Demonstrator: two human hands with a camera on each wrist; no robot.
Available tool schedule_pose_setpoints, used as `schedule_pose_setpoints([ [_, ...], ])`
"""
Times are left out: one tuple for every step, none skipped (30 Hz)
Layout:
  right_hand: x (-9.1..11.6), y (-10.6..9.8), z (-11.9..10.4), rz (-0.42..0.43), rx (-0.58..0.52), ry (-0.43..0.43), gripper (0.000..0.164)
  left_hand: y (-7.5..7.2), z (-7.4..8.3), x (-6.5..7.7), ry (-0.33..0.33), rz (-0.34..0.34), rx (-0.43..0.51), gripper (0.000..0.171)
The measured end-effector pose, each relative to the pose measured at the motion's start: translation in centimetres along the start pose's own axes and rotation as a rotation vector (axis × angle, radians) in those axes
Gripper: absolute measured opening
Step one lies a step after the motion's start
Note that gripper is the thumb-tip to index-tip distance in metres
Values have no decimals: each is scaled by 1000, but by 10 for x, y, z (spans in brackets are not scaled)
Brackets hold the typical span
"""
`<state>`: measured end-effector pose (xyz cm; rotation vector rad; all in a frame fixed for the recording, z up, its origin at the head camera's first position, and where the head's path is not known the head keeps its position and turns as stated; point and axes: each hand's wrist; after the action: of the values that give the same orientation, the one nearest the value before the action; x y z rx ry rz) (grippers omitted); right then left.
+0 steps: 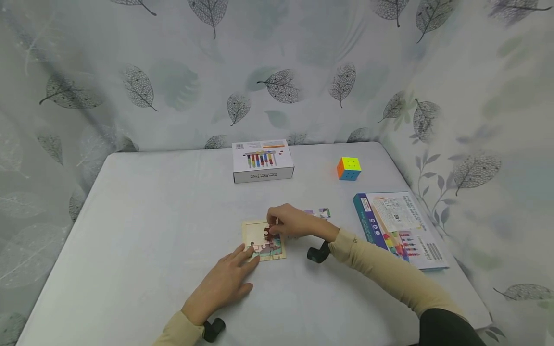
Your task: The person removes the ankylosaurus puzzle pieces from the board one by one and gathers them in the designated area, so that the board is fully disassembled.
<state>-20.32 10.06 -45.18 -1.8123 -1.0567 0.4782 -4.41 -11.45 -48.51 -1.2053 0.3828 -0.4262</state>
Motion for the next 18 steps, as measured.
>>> schedule_pose_setpoints([
  [2,-2,2,5,-4,6,9,0,0,0,-3,-3,3,56],
  [5,-4,5,9,-6,12,9,0,0,0,-3,-4,3,56],
  [8,-6,7,9,-6,17,9,0,0,0,-5,-6,4,56],
  [10,-7,10,7,-5,30,9,0,0,0,-7,-7,6,56],
  [13,-8,12,3,-2,44,8,0,0,0,-7,-8,7,56],
  [15,-9,15,-1,4,59,8,0,0,0,-8,-8,7,56],
  [18,-10,18,-8,7,69,8,0,0,0,-8,-8,6,56],
  [21,-11,21,-14,7,81,7,0,0,1,-8,-9,4,56],
  [24,-12,24,-22,5,94,7,1,-1,1,-9,-9,5,56],
  [27,-14,27,-32,-3,112,7,1,-1,1,-9,-8,7,56],
  [30,-15,29,-44,-12,131,7,1,-1,1,-10,-8,9,56],
  [33,-17,32,-55,-16,141,7,1,-1,1,-10,-7,13,56],
  [36,-19,35,-65,-23,149,7,1,-1,1,-11,-7,18,56],
  [39,-20,37,-79,-29,160,7,1,-1,1,-12,-7,20,56],
  [42,-22,40,-92,-31,165,7,1,-1,1,-12,-7,24,55],
  [45,-23,43,-103,-34,174,6,1,-1,1,-14,-7,26,55],
  [48,-23,46,-112,-33,180,6,1,-1,1,-14,-8,27,55],
  [50,-23,48,-119,-33,186,5,1,-1,1,-14,-9,28,55],
])
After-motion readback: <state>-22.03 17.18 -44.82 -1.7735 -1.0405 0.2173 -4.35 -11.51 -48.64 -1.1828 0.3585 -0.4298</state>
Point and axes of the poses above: each hand's wrist, its own x-axis away from the middle knuckle, its own y-axis out of the palm, z = x × y, and after that the axes turned 5 degrees about x, right-handed
